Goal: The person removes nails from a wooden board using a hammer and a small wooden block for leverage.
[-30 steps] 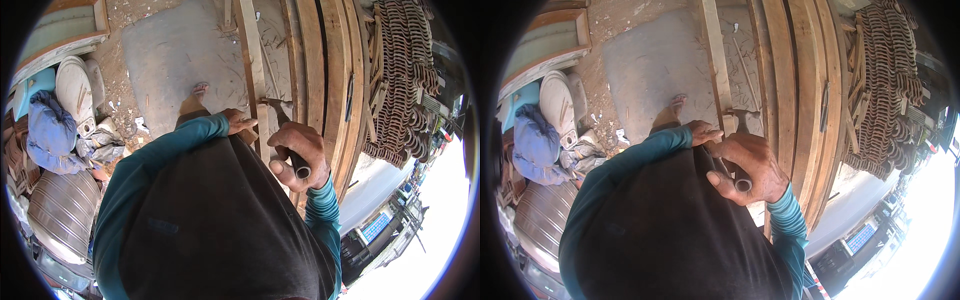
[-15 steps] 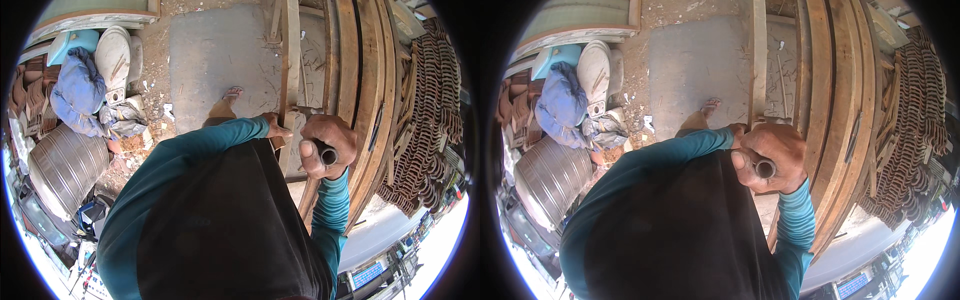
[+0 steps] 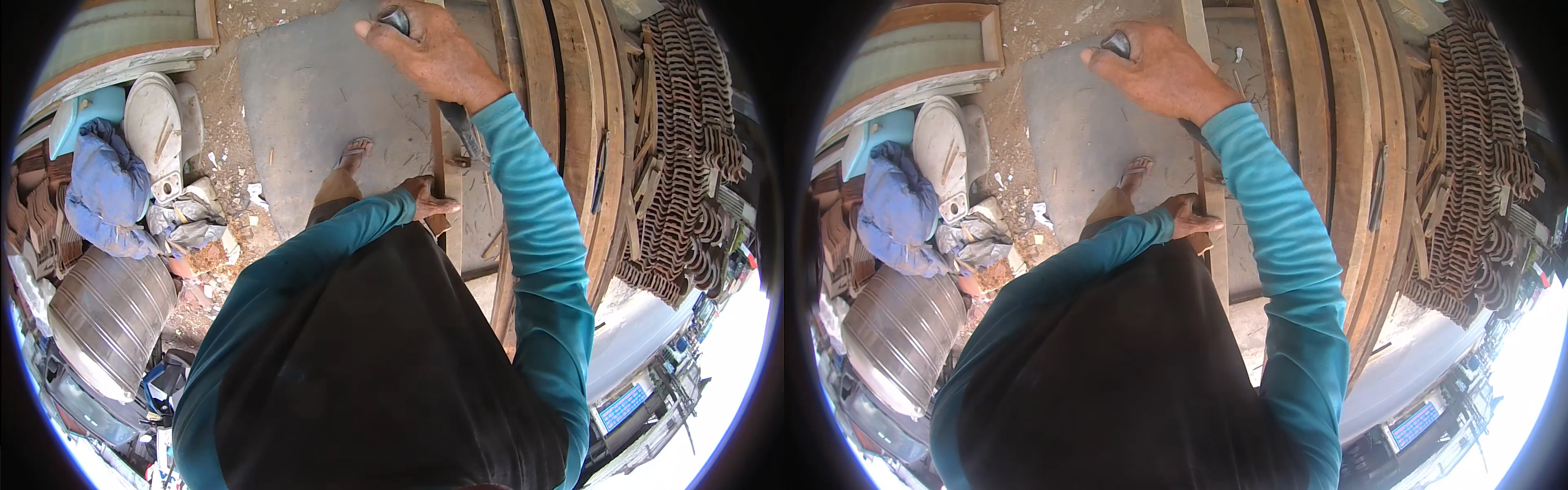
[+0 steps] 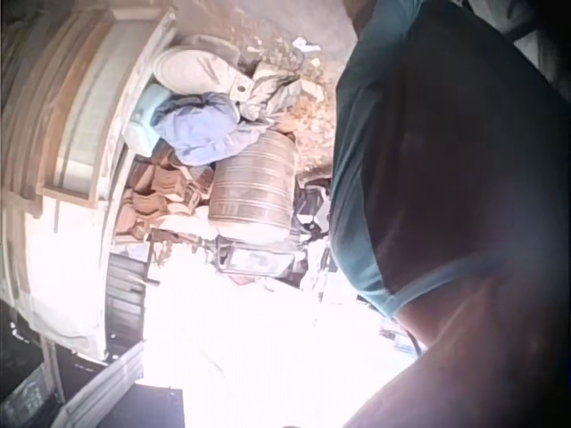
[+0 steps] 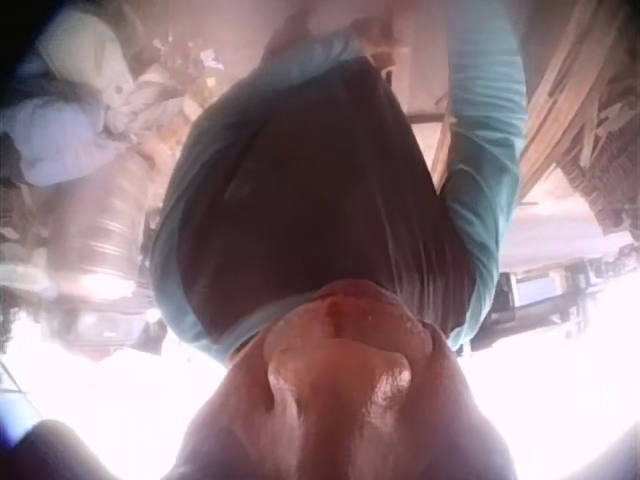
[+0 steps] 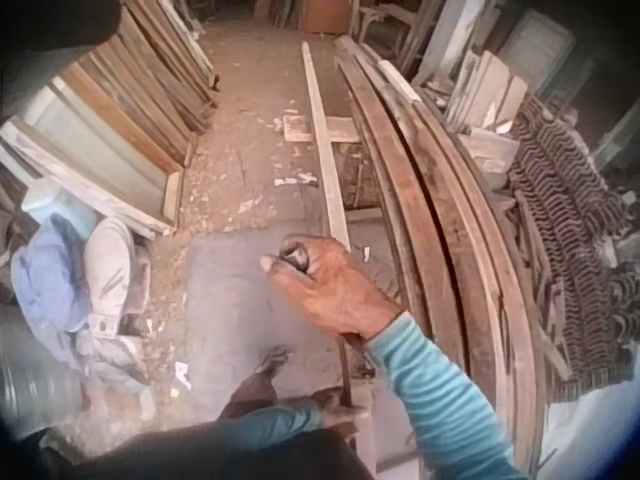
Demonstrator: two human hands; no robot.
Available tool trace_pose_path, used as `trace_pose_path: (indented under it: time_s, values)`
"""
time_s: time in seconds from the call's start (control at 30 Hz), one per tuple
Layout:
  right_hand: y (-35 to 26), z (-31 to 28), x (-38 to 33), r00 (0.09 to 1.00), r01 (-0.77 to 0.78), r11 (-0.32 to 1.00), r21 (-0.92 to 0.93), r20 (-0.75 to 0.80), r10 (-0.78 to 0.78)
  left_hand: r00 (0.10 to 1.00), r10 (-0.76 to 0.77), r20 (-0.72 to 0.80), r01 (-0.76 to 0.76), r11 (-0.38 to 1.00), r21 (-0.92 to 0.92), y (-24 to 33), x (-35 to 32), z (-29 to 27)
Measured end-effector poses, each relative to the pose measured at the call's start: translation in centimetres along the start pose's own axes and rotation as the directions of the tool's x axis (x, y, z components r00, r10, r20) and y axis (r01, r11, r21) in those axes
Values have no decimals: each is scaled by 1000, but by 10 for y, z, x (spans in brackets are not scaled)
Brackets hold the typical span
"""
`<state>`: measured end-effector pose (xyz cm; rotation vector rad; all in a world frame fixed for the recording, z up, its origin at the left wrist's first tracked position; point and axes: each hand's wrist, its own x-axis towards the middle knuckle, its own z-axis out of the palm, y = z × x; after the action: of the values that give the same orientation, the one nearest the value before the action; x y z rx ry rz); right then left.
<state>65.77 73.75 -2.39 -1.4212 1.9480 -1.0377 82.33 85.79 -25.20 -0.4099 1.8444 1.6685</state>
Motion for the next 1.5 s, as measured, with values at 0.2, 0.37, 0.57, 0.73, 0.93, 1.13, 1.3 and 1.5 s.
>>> trace_pose_path:
  time_s: [0.2,0.37,0.57,0.73,0.93,1.13,1.3,1.5]
  values:
    - [-25,-14,-28,988,-147,936,-319,-4,154,988,149,-32,-125,671,-731,-41,-42,-1]
    - [-4,-42,-51,954,-243,921,-304,-246,171,981,172,-95,-190,953,-237,16,-80,-37]
    - [-44,-67,-84,856,-281,891,-358,-513,64,891,370,-262,-393,918,-42,39,-60,-13]
    - [-87,-84,-89,796,-356,889,-288,-591,127,661,561,-498,-362,820,443,53,-32,-13]
    - [-57,-82,-93,630,-354,930,-100,-760,158,638,589,-496,-389,802,452,58,-23,-8]
    - [29,-108,-84,826,-155,280,-948,-279,-489,612,578,-540,-433,816,383,50,-21,-17]
    - [55,-119,-56,875,-195,153,-969,-242,-418,598,576,-557,-443,817,369,48,-15,-30]
    - [78,-117,-32,524,-527,843,105,-741,420,679,573,-459,-477,819,318,44,-18,-28]
